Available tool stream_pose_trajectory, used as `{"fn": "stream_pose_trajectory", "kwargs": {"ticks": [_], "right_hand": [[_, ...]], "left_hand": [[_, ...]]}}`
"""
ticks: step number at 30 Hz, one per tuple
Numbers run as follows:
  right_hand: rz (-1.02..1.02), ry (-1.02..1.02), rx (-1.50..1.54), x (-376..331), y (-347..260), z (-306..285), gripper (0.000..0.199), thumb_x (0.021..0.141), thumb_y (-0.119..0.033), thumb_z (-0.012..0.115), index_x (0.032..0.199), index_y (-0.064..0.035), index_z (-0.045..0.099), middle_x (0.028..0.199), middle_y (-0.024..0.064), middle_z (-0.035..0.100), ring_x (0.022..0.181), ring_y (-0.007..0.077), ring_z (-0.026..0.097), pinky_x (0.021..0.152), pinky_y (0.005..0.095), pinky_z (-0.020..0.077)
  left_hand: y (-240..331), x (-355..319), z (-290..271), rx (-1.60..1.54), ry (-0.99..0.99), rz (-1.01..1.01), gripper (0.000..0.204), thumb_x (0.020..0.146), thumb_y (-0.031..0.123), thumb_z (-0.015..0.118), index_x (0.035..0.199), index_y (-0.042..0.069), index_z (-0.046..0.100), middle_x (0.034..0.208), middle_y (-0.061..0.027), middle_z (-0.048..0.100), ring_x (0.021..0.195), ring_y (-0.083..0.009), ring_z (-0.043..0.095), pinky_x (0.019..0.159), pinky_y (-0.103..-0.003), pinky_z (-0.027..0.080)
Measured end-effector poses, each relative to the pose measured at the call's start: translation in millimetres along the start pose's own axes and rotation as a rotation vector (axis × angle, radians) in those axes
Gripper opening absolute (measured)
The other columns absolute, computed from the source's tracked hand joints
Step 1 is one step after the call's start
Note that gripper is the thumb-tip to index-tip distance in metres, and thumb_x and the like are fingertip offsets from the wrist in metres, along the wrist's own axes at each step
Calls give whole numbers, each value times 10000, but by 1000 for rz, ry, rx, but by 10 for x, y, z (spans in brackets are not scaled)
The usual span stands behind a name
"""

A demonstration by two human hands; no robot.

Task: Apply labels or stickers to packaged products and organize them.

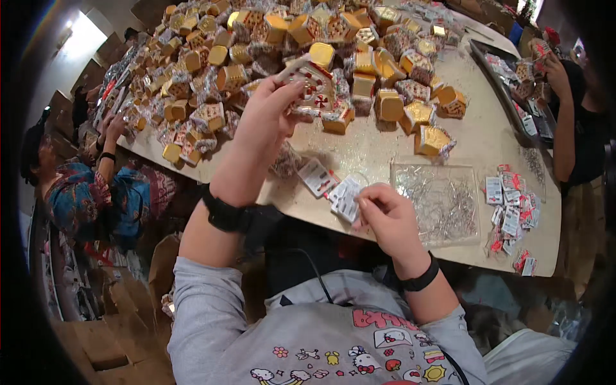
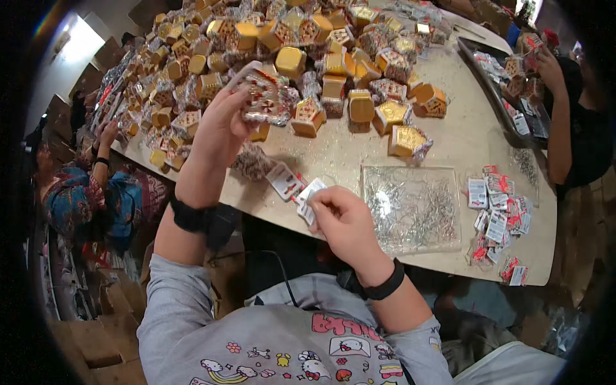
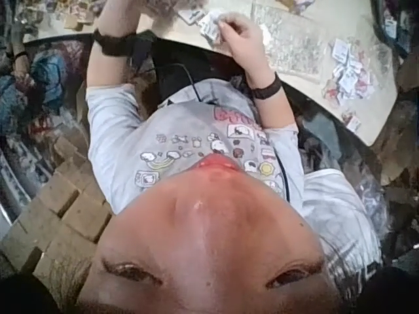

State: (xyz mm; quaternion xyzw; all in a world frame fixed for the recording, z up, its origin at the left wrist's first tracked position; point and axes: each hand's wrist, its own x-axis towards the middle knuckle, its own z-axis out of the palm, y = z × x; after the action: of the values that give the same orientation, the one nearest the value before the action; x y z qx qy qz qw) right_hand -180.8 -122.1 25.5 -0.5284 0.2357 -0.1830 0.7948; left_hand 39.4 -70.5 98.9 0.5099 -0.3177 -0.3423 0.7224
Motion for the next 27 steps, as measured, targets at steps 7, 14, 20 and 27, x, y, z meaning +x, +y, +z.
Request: {"fn": "stream_pose_trajectory", "kwargs": {"ticks": [7,14,20,27], "right_hand": [[-526,52,-422,83,-93,59,83,765,51,537,821,9,581,751,89,524,666,173,548,562,267,428],[-734,4,-752,13,-247,123,120,716,52,562,825,4,576,747,129,520,663,277,543,576,322,444],[-766,34,-847,-10,-186,165,171,694,48,572,857,0,571,772,135,520,663,303,542,586,354,453],[-792,50,-900,1,-163,169,165,694,33,572,856,0,569,781,134,516,688,308,546,594,361,457]], "left_hand": [[-600,-902,82,-746,143,-150,373,937,297,394,1208,44,438,1114,-120,561,969,-223,576,762,-344,524],[-883,-1248,180,-828,196,-182,379,934,333,397,1227,95,428,1149,-61,548,1000,-177,561,796,-311,492],[-917,-1248,205,-808,205,-168,397,932,357,398,1233,99,426,1168,-66,533,1027,-188,537,828,-329,462],[-948,-1255,180,-857,145,-169,401,932,334,405,1246,84,408,1188,-80,519,1064,-207,520,863,-354,449]]}}
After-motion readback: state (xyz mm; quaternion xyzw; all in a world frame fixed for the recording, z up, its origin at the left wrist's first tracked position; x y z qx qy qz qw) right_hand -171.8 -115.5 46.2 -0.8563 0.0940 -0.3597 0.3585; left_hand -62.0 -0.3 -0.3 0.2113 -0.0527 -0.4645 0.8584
